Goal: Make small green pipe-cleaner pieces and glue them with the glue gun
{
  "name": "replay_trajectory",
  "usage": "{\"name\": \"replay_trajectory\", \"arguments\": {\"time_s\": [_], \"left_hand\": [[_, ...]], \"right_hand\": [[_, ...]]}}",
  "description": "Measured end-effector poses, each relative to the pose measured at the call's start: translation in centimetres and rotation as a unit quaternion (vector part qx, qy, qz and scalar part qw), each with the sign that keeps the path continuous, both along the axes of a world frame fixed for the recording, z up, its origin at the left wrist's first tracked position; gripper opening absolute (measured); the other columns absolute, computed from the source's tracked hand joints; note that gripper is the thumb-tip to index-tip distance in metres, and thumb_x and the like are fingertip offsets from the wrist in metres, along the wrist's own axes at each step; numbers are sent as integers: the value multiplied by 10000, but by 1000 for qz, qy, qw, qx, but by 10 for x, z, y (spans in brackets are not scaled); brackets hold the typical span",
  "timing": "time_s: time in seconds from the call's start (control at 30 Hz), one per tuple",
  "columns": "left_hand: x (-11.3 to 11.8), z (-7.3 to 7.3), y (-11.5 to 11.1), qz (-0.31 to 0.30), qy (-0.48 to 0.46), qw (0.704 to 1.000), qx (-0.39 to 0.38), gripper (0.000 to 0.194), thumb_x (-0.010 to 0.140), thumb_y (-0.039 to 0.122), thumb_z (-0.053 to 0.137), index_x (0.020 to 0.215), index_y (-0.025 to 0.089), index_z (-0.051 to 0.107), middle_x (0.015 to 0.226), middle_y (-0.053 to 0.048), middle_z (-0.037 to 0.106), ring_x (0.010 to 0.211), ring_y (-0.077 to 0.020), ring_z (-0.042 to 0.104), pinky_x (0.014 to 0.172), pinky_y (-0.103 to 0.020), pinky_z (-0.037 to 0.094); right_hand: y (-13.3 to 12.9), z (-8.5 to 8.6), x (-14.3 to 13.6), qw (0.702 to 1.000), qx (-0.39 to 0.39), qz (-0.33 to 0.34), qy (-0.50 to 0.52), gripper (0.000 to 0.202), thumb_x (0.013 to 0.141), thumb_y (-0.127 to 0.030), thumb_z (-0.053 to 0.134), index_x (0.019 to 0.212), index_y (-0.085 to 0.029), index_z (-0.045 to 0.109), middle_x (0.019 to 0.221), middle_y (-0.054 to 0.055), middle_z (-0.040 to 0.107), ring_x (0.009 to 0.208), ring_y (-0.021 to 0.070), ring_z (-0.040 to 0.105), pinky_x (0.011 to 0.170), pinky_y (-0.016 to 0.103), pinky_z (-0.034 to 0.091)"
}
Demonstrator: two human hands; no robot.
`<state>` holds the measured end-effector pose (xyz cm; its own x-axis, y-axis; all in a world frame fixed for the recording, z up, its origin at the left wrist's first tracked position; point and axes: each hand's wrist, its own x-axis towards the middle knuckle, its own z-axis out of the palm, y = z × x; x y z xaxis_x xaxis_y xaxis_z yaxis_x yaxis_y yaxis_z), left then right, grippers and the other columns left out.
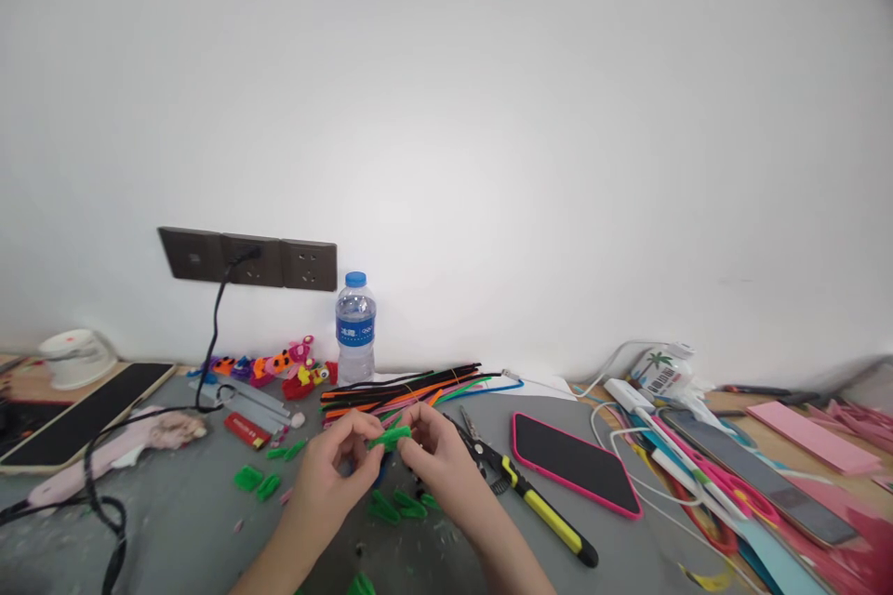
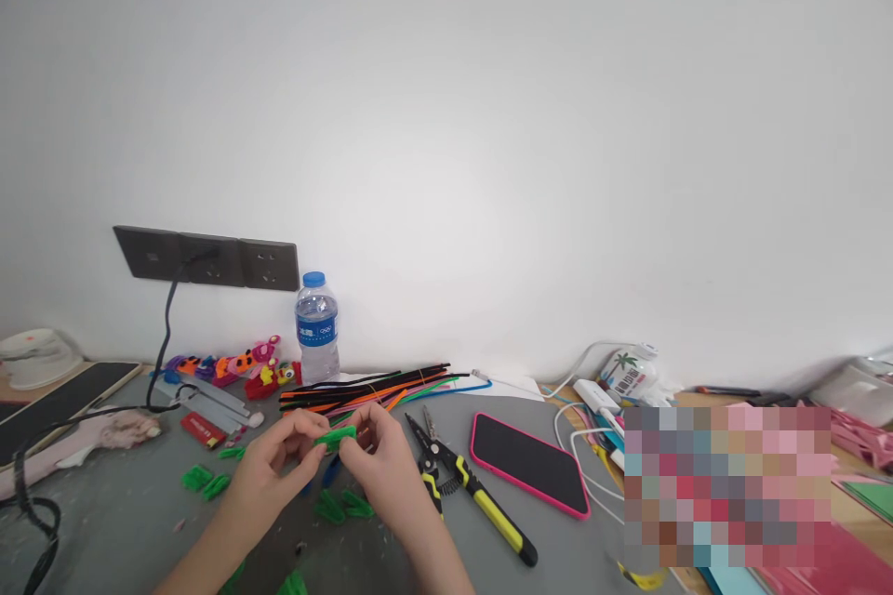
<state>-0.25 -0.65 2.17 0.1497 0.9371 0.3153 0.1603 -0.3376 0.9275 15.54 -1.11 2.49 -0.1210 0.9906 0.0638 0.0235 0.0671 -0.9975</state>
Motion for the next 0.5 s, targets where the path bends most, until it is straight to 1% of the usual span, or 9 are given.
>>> {"name": "replay_trajectory", "arguments": {"time_s": [0.17,0.3,0.43,0.5], "left_hand": [[-2,-4,0,1,4,1000,3,62,744,254,598,720,205,568,781,-23,632,515,-118,499,513,-238,449],[-3,-6,0,-9,3,1000,-9,124,811,313,564,772,202,603,791,-34,635,563,-145,538,536,-249,464],[-4,-4,0,-15,-6,999,-35,218,865,382,510,832,202,630,642,11,556,528,-151,532,512,-245,448],[-4,-3,-1,-15,-6,999,-37,220,862,388,516,856,203,633,617,23,530,535,-155,540,510,-241,447]], "right_hand": [[1,-2,1,1000,-6,-2,12,115,697,-198,583,714,-199,469,616,-65,409,565,112,375,538,223,288],[2,-2,2,999,-29,8,35,122,679,-235,584,723,-199,476,615,-61,433,558,115,389,543,227,292],[2,1,3,997,-58,12,46,126,668,-254,576,723,-198,477,571,-68,453,531,110,409,535,227,284],[3,1,5,996,-70,13,45,120,679,-261,572,726,-195,484,548,-69,465,522,106,410,524,225,276]]}}
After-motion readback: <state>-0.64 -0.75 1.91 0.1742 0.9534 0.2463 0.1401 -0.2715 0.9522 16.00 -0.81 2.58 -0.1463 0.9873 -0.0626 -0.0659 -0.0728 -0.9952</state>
